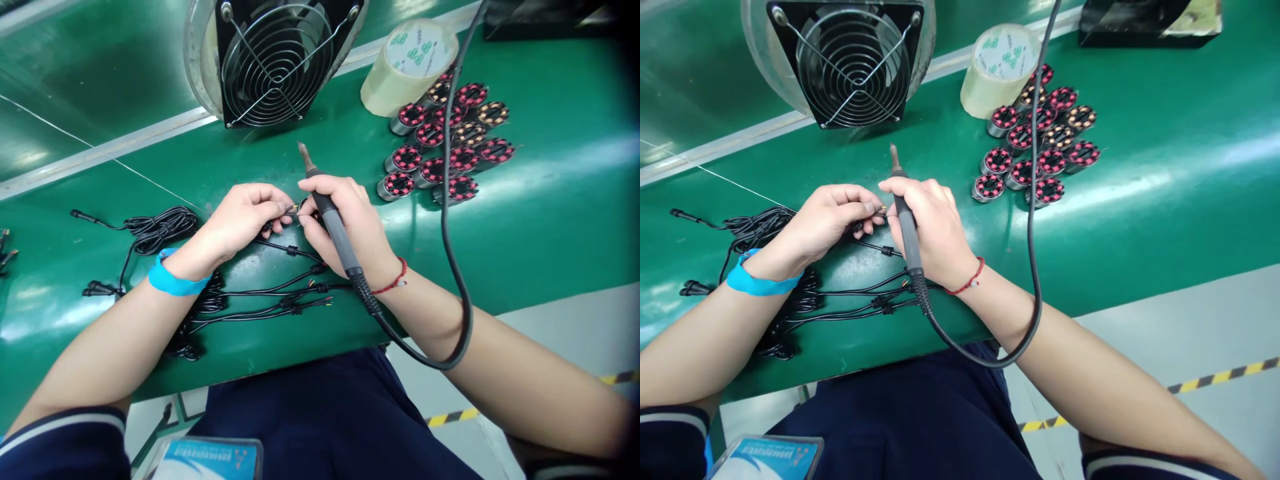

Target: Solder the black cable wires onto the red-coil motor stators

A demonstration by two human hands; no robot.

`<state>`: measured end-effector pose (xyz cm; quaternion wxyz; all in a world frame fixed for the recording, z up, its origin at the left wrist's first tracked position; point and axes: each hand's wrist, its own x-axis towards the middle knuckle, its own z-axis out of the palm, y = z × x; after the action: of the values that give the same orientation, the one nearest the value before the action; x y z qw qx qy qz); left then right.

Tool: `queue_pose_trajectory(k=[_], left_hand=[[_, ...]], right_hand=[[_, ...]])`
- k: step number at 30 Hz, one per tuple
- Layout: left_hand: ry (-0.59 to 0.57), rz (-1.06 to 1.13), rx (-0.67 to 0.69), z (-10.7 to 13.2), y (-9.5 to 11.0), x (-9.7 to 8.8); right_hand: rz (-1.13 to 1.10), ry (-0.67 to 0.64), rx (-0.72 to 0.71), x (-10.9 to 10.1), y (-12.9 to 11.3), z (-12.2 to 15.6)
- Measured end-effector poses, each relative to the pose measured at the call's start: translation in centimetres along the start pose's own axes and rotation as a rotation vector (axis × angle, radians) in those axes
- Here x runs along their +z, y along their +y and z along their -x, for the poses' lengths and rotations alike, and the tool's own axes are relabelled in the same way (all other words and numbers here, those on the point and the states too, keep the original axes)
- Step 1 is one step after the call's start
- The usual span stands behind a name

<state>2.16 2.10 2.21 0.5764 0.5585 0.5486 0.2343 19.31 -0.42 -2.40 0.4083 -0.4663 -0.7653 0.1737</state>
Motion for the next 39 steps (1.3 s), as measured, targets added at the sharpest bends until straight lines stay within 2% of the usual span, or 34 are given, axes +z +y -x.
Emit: queue_pose_trajectory(k=[6,14,21,24,31,35,39], left_hand=[[0.218,-0.408,0.360,0.7,-0.5,-0.1],[0.115,-0.567,0.444,1.4,-0.2,0.3],[0.154,-0.715,0.575,1.3,-0.4,0.5],[0.158,-0.649,0.547,1.2,-0.5,0.5],[0.119,-0.449,0.323,0.4,-1.1,0.3],[0.066,-0.323,0.278,-0.1,-1.3,0.3],[0.049,-0.274,0.252,-0.3,-1.4,0.3]], right_hand=[[-0.151,-0.015,0.066,0.0,0.3,-0.1],[-0.257,-0.005,0.077,0.1,0.8,-0.1],[-0.280,-0.022,0.096,0.0,0.8,-0.1],[-0.282,-0.030,0.072,-0.2,1.0,-0.1],[-0.107,-0.136,-0.048,-0.9,1.3,-0.1],[-0.078,-0.116,-0.060,-0.8,1.3,-0.2],[-0.094,-0.048,-0.010,-0.4,1.3,-0.4]])
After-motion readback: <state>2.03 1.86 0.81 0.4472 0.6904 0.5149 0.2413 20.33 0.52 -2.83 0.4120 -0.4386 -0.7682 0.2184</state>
